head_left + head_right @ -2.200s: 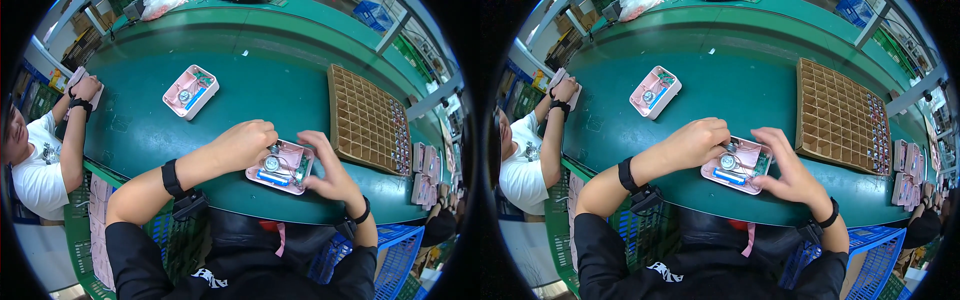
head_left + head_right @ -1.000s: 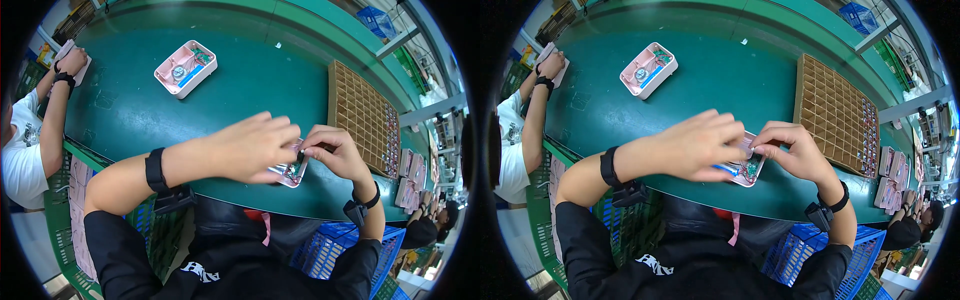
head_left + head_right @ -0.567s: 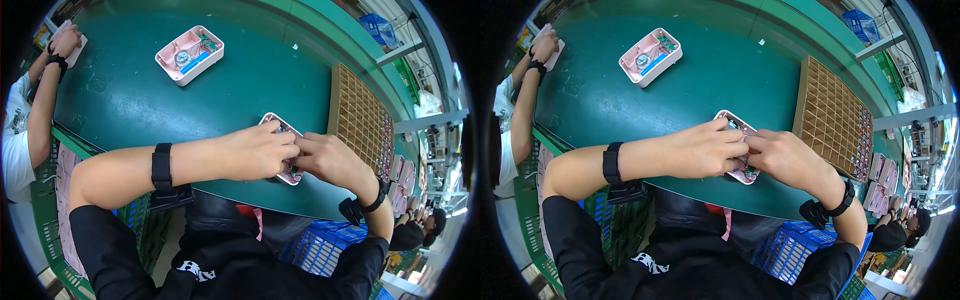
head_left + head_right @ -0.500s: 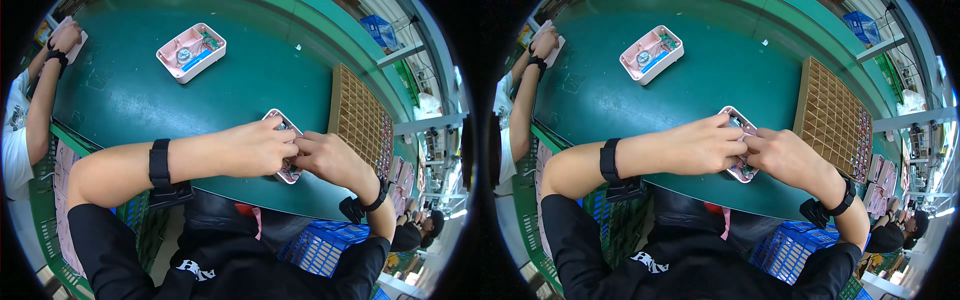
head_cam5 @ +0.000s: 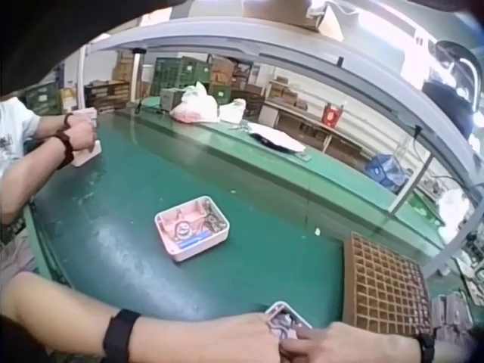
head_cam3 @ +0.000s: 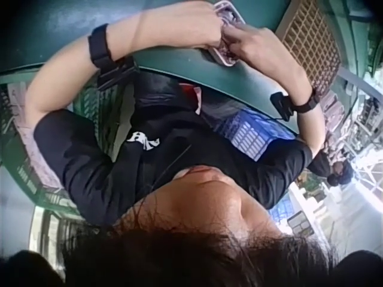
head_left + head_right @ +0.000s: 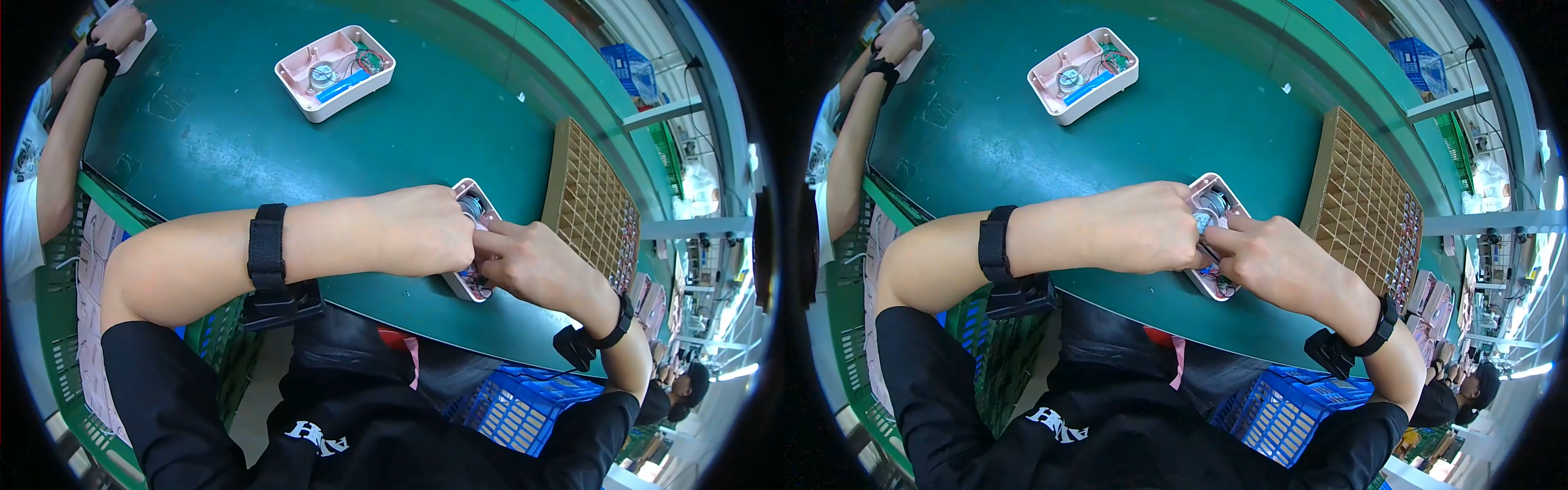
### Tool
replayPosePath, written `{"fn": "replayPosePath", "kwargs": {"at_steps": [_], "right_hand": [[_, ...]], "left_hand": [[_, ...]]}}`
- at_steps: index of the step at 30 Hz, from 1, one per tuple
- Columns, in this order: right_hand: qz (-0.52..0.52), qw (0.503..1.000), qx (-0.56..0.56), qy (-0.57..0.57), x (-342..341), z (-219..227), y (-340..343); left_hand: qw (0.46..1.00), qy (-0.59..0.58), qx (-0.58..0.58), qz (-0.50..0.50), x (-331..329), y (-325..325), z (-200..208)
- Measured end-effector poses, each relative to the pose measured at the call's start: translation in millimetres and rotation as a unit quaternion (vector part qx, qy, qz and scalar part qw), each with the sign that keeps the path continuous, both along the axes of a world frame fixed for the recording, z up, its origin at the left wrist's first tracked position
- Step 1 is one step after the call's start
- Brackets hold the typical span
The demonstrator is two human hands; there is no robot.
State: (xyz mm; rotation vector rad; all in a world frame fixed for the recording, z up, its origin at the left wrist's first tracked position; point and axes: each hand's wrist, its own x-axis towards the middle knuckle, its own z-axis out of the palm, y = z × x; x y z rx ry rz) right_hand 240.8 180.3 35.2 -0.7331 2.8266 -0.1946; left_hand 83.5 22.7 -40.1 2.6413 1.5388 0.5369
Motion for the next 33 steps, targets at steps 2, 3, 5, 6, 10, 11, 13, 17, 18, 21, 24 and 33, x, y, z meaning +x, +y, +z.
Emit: {"fn": "replayPosePath", "kwargs": {"at_steps": [2, 3, 5, 6, 10, 11, 13, 17, 18, 21, 24, 33], "right_hand": [[0.0, 1.0, 0.014, -0.01, 1, -1, 2], [0.001, 1.0, 0.014, -0.011, 1, -1, 0], [0.015, 0.999, 0.047, -0.018, 0, 2, -4], [0.022, 0.998, 0.063, -0.02, 0, 3, -5], [0.042, 0.998, 0.035, -0.015, -4, -1, -2], [0.047, 0.998, 0.035, -0.013, -6, -3, -2], [0.055, 0.998, 0.026, -0.002, -5, -9, -3], [0.045, 0.998, 0.031, 0.016, -3, -16, -9], [0.034, 0.999, 0.036, 0.022, -1, -16, -10], [0.032, 0.997, 0.059, 0.03, 3, -14, -9], [0.006, 0.997, 0.057, 0.056, 10, -10, -5], [-0.048, 0.983, -0.065, 0.164, 30, -22, -47]], "left_hand": [[1.0, -0.024, 0.009, -0.005, 0, 2, -1], [1.0, -0.026, 0.01, -0.005, 0, 3, -2], [1.0, -0.021, 0.013, 0.0, 1, 3, -4], [1.0, -0.017, 0.014, 0.003, 1, 3, -1], [0.999, 0.031, -0.008, 0.009, 1, -3, 8], [0.999, 0.033, -0.008, 0.015, 1, -3, 7], [1.0, 0.003, 0.018, 0.012, 1, -1, 3], [1.0, -0.005, 0.009, 0.0, -4, 1, 2], [1.0, -0.002, -0.002, -0.009, -4, 2, 5], [1.0, -0.007, -0.023, -0.01, -3, 3, 12], [0.996, -0.056, -0.056, -0.037, -10, 2, 28], [0.923, -0.036, 0.109, 0.367, -81, -5, 98]]}}
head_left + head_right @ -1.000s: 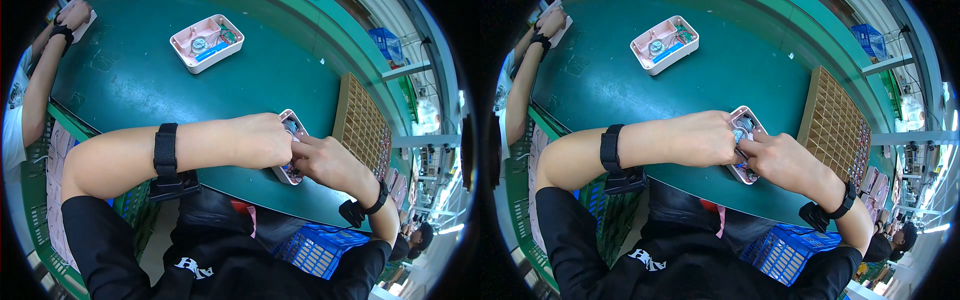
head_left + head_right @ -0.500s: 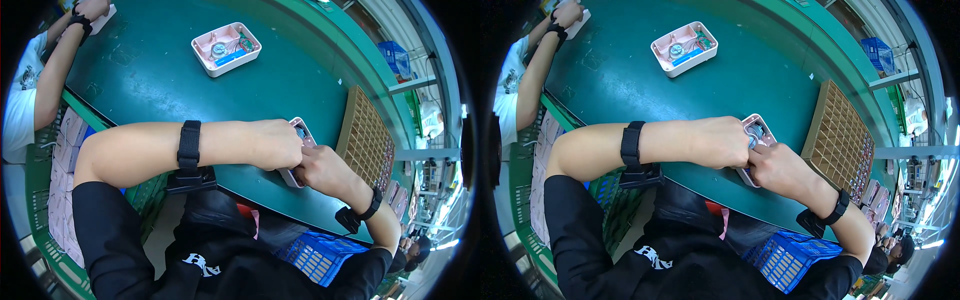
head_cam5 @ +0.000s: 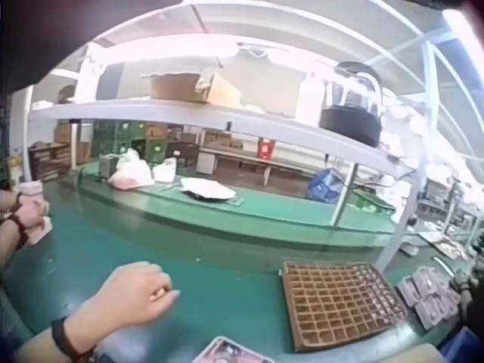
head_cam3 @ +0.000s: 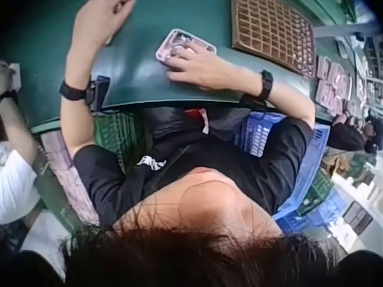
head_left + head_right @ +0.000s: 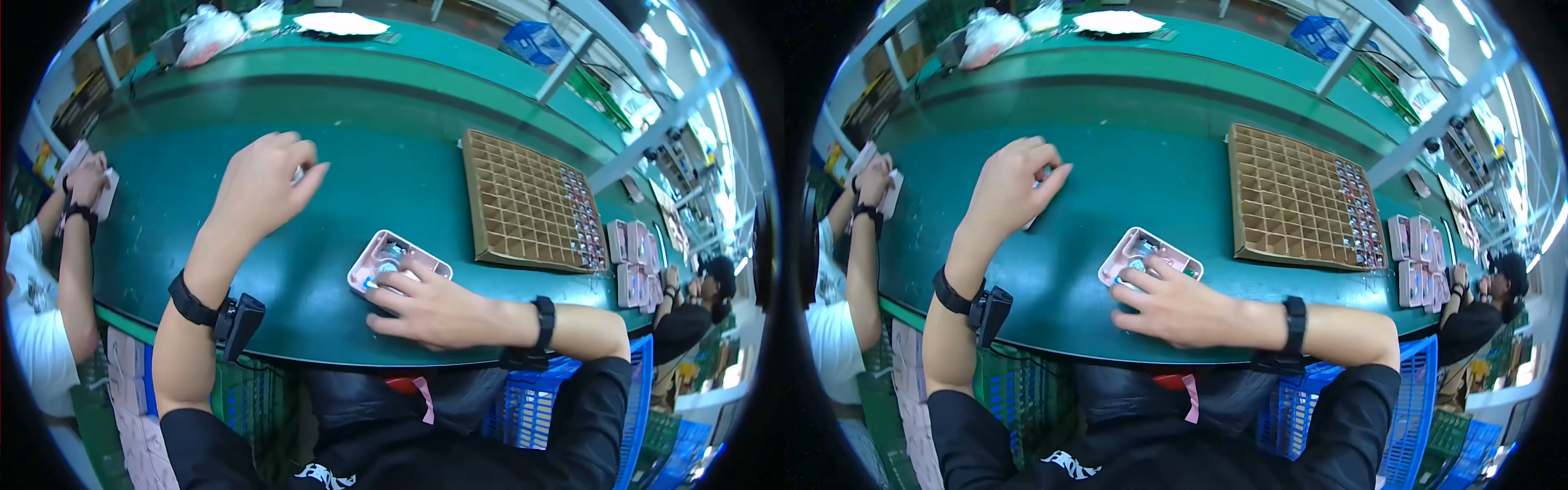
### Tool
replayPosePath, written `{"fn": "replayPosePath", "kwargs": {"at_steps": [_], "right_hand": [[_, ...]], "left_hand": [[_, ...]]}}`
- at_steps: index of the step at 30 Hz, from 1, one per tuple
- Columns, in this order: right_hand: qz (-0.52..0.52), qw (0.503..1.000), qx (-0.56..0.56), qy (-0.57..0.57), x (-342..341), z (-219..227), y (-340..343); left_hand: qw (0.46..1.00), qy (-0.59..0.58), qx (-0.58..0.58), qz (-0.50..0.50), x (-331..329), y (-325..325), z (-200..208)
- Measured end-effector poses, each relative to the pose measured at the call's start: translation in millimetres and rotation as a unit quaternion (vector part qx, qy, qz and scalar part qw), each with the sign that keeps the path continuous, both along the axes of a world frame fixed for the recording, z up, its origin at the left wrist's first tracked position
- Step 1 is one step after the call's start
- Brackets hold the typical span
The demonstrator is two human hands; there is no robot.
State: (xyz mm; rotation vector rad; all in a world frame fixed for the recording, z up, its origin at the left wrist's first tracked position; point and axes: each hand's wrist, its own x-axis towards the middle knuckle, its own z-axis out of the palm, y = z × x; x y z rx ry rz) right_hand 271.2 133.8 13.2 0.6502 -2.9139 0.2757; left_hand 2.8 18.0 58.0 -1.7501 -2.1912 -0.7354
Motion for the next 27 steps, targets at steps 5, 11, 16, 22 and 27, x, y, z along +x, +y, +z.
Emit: {"fn": "replayPosePath", "kwargs": {"at_steps": [5, 11, 16, 22, 27], "right_hand": [[-0.076, 0.959, 0.21, 0.177, -79, -32, 65], [-0.254, 0.928, 0.088, 0.257, -118, -24, 131], [-0.525, 0.821, 0.125, 0.184, -1, -12, 263], [-0.575, 0.805, 0.115, -0.094, 163, -21, 371], [-0.571, 0.821, 0.019, 0.008, 189, -20, 379]], "left_hand": [[0.976, 0.069, -0.153, 0.136, -42, -1, -51], [0.956, 0.091, -0.222, 0.168, -60, 0, -79], [0.95, 0.037, -0.303, -0.061, 0, 0, -39], [0.938, -0.001, -0.175, -0.3, 59, 7, -69], [0.927, -0.029, -0.172, -0.331, 67, 2, -74]]}}
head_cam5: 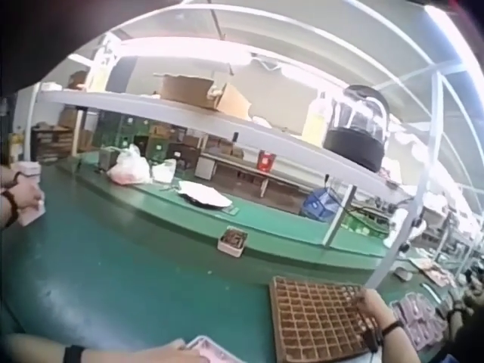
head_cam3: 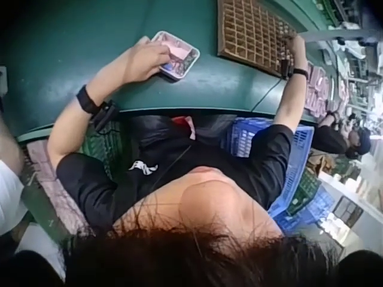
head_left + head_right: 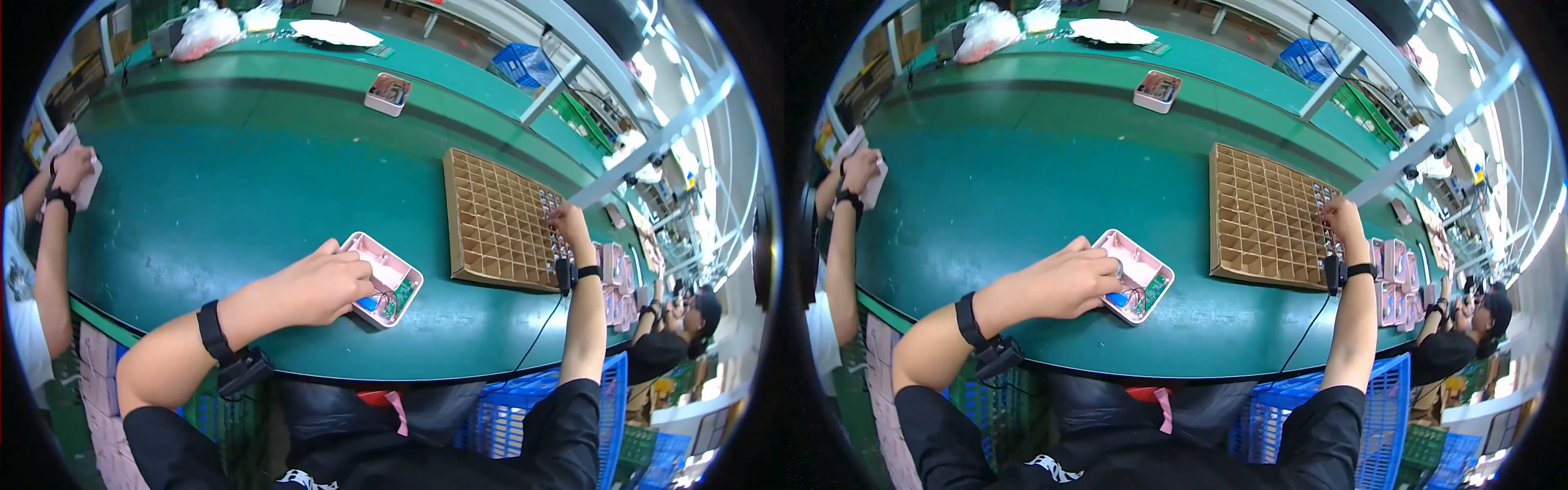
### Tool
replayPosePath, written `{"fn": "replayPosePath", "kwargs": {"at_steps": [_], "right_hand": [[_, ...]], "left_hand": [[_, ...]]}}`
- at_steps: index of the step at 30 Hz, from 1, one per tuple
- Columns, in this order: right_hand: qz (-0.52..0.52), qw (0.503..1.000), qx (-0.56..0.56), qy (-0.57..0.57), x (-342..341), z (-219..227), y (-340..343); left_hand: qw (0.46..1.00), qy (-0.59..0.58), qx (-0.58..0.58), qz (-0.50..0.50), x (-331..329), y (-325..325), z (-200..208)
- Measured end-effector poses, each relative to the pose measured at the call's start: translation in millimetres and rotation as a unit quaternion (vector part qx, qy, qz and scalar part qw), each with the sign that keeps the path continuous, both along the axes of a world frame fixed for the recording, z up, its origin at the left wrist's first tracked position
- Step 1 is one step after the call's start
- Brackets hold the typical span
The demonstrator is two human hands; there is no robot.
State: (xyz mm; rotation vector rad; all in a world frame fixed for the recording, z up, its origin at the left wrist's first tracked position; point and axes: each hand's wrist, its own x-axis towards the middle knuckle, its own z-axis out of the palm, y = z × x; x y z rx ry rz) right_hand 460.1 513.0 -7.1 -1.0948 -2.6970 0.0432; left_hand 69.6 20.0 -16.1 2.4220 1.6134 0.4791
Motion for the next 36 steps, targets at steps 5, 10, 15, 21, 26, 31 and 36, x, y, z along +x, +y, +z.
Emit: {"fn": "replayPosePath", "kwargs": {"at_steps": [5, 10, 15, 21, 26, 31, 36], "right_hand": [[-0.027, 0.984, 0.057, 0.165, 17, -16, 38], [-0.01, 0.899, -0.094, 0.427, -9, 17, 27], [0.137, 0.85, -0.143, 0.488, -86, 70, -60], [0.297, 0.731, -0.322, 0.523, -186, 78, -232], [0.43, 0.599, -0.452, 0.502, -230, 63, -322], [0.434, 0.542, -0.506, 0.511, -222, 60, -341], [0.404, 0.54, -0.515, 0.53, -217, 52, -347]], "left_hand": [[0.999, -0.013, 0.02, -0.024, -6, 7, -9], [0.997, -0.025, 0.076, -0.011, 4, 5, -23], [0.993, -0.081, 0.087, 0.01, 6, 5, -10], [0.952, -0.181, 0.216, 0.119, -16, 13, 9], [0.938, -0.288, 0.162, 0.104, -34, 15, 25], [0.865, -0.445, -0.229, -0.028, -23, 14, 12], [0.722, -0.646, -0.245, -0.04, -2, 9, 9]]}}
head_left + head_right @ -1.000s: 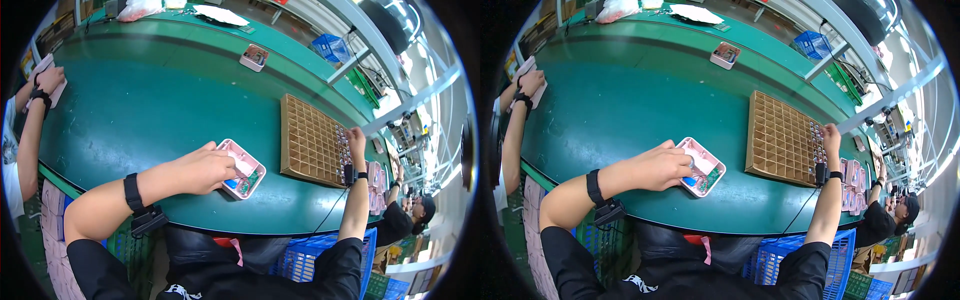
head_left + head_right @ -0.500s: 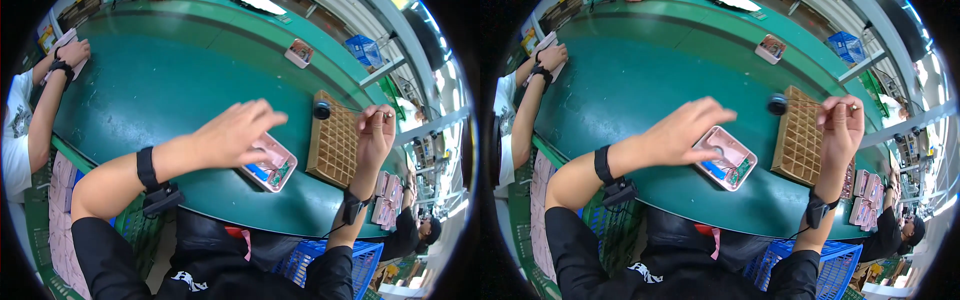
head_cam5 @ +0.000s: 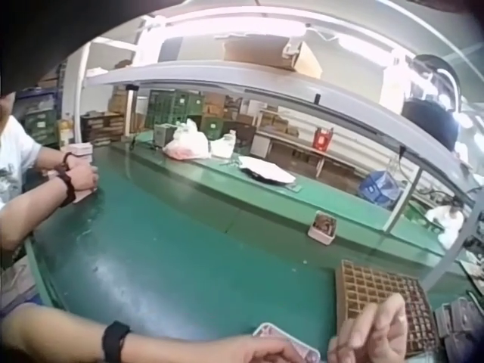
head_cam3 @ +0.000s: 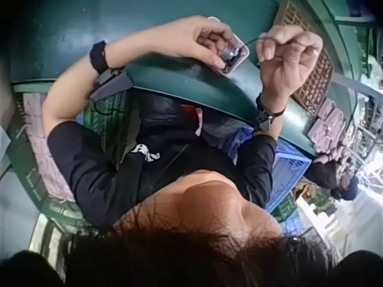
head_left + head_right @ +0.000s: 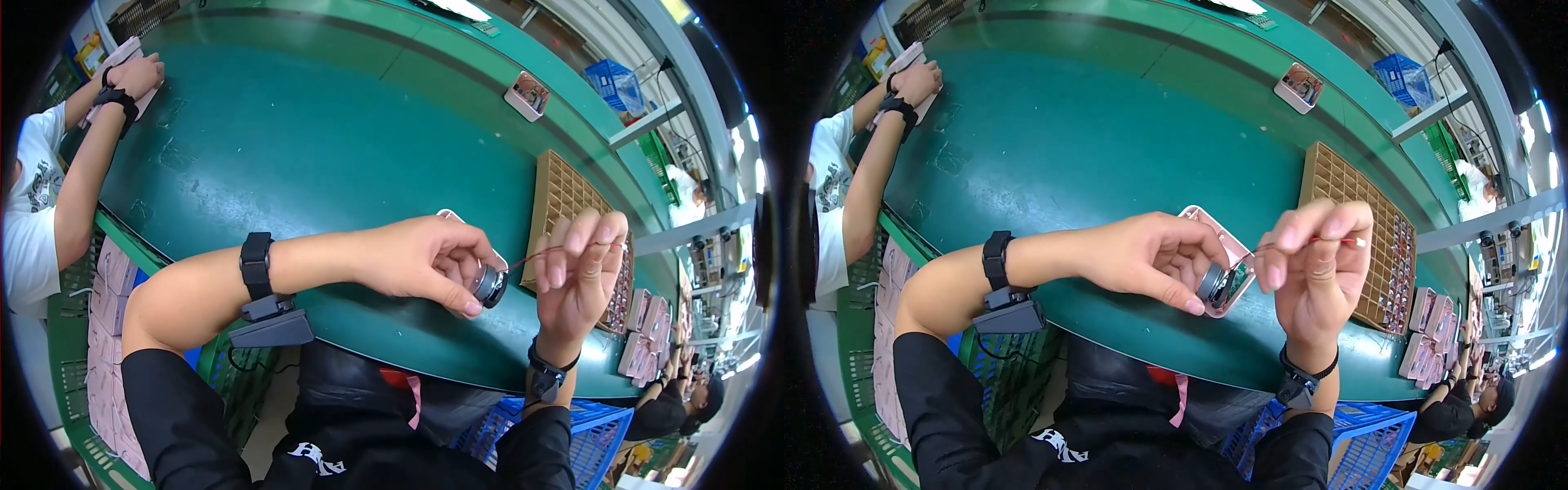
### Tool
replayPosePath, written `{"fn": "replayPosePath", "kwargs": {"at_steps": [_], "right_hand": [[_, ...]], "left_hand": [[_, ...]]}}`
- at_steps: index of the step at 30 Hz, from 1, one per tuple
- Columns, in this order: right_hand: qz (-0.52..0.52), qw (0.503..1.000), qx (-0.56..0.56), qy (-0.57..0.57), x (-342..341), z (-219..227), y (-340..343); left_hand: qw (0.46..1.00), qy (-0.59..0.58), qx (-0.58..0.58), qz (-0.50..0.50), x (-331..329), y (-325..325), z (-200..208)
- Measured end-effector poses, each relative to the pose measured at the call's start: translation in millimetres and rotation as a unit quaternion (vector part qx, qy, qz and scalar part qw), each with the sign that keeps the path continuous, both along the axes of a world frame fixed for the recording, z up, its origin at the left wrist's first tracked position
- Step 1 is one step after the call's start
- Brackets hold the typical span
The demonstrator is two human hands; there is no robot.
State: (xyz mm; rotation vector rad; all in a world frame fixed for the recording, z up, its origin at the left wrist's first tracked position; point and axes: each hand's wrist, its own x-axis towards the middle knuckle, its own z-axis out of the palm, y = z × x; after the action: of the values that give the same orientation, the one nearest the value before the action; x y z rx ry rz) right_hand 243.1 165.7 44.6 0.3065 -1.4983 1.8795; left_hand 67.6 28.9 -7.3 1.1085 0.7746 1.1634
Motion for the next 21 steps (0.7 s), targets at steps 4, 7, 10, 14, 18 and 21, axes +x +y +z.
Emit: {"fn": "replayPosePath", "kwargs": {"at_steps": [4, 7, 10, 14, 18, 21], "right_hand": [[-0.094, 0.99, 0.059, -0.084, -5, 1, -5], [-0.103, 0.921, 0.208, -0.313, -5, -8, -2], [-0.104, 0.938, 0.159, -0.288, -15, -37, -10], [-0.162, 0.92, 0.215, -0.284, -17, -45, -3], [-0.152, 0.911, 0.241, -0.298, -12, -47, 8], [-0.132, 0.909, 0.252, -0.305, -10, -45, 11]], "left_hand": [[0.989, 0.096, 0.011, 0.108, -4, -3, 12], [0.95, 0.218, 0.08, 0.207, -13, -2, 11], [0.857, 0.38, 0.193, 0.29, -19, 0, 6], [0.811, 0.419, 0.249, 0.323, -17, 5, 0], [0.781, 0.45, 0.294, 0.318, -22, 6, 2], [0.752, 0.466, 0.341, 0.316, -21, 8, 2]]}}
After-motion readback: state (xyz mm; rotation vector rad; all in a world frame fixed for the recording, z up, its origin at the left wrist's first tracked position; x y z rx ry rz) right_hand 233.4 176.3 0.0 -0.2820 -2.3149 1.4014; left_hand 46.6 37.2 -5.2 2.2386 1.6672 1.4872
